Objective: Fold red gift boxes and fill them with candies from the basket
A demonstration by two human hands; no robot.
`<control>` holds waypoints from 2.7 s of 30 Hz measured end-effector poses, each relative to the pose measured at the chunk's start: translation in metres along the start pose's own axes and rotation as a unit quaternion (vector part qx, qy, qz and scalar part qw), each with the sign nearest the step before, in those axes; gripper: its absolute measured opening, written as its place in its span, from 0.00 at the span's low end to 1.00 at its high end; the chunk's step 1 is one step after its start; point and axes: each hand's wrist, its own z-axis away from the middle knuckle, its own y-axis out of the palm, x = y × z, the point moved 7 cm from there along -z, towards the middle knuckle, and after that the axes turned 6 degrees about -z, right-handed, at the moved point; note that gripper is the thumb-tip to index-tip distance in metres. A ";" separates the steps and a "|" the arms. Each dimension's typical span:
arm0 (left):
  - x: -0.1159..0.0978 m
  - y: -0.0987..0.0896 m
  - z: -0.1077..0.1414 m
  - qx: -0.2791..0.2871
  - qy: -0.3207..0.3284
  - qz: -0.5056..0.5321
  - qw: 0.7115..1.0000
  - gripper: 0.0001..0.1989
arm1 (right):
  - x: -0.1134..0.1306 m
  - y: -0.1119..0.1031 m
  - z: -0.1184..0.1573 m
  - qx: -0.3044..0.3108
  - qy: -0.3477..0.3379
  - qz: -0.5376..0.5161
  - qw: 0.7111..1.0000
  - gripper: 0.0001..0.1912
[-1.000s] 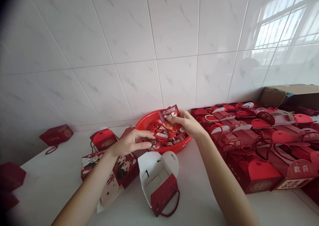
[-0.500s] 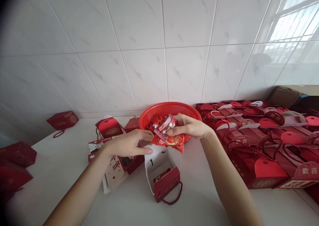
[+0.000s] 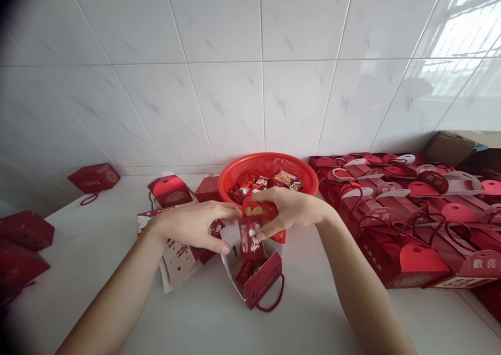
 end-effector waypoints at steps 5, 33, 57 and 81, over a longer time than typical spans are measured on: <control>-0.003 0.000 0.001 0.006 -0.002 -0.016 1.000 0.23 | 0.008 -0.004 0.002 -0.043 -0.019 -0.001 0.999 0.09; -0.001 0.003 0.009 0.028 -0.031 -0.016 0.999 0.30 | 0.008 0.040 0.001 0.065 0.039 0.140 0.987 0.13; -0.013 0.001 0.012 0.030 -0.032 -0.047 0.998 0.30 | 0.005 0.031 0.020 0.122 0.074 0.162 0.976 0.38; -0.035 0.028 -0.004 0.063 0.018 -0.026 0.998 0.08 | 0.002 0.043 0.004 0.028 0.129 0.368 0.920 0.13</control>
